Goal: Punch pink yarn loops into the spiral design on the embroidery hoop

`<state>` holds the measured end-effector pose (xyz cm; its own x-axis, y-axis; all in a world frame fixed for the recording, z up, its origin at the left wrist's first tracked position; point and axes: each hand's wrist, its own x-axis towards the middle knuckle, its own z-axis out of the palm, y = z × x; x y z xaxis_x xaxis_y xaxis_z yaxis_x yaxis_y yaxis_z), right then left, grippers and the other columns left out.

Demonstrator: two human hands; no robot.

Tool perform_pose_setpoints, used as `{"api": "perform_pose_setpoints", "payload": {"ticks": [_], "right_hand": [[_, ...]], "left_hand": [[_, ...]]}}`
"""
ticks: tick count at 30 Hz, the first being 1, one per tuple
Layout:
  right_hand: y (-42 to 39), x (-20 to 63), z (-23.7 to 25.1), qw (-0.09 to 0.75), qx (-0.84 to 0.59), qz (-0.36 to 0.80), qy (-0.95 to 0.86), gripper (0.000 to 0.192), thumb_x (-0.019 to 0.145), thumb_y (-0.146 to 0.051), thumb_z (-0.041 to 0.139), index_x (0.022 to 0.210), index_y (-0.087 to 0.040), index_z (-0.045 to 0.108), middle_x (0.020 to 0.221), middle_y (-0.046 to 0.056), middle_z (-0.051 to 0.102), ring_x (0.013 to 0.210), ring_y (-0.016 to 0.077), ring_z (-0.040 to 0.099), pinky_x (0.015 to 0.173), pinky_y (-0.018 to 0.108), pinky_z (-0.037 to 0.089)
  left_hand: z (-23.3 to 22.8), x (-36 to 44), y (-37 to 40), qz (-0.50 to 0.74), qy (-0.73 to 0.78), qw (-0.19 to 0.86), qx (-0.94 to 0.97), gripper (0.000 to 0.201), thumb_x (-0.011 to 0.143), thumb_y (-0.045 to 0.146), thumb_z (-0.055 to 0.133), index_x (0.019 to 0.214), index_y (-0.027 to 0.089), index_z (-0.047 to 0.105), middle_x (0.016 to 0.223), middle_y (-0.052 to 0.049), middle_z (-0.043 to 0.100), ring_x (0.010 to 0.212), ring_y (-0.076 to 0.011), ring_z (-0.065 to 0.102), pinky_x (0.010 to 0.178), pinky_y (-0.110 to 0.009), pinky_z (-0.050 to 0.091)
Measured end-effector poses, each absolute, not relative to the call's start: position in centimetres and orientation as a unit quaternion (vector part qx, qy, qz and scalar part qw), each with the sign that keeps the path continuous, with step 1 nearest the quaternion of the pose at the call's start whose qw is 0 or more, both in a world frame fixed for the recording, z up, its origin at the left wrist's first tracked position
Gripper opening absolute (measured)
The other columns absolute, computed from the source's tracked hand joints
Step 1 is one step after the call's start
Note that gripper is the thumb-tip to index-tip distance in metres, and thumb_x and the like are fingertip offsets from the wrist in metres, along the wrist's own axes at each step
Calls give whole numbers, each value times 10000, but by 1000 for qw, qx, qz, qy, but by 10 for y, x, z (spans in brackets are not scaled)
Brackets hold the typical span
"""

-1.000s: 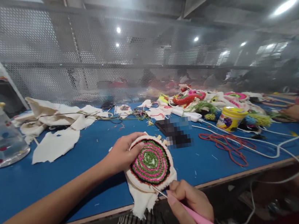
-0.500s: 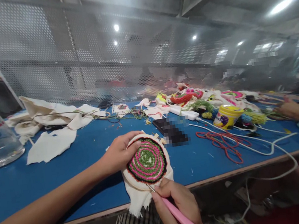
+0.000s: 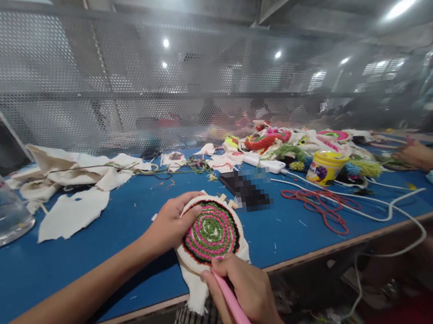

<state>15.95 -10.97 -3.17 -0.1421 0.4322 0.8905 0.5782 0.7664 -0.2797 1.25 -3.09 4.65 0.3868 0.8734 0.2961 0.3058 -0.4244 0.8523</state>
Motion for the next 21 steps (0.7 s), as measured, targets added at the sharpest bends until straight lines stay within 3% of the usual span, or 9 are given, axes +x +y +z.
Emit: {"api": "perform_pose_setpoints", "payload": {"ticks": [5,11,17,21], "right_hand": [[-116,164,-28,542,-341,-4,-768,57,780,-127,537,810,-165,507,611,10,504,536,125,497,494,227,378],[-115,177,-24,550,-353,-15,-757,217,788,-66,498,989,-137,540,725,51,572,654,141,564,607,233,451],[-107,192,-8,505,-376,81,-773,88,804,-84,516,820,-171,514,681,12,525,601,116,508,567,224,402],[-106,192,-5,509,-378,113,-765,85,795,-105,529,761,-176,498,648,-10,508,565,99,481,541,212,377]], "left_hand": [[41,12,-26,384,402,338,760,376,800,363,483,1056,115,604,1038,-100,675,957,-259,605,866,-362,451],[39,11,-28,406,448,279,746,325,806,318,456,1062,166,583,1021,-53,662,932,-228,592,850,-340,430],[46,10,-28,412,520,310,680,288,729,407,549,899,177,513,663,23,579,594,-169,544,548,-261,415],[48,10,-26,387,521,326,687,398,650,438,648,904,183,480,620,40,557,546,-154,520,507,-242,404]]}}
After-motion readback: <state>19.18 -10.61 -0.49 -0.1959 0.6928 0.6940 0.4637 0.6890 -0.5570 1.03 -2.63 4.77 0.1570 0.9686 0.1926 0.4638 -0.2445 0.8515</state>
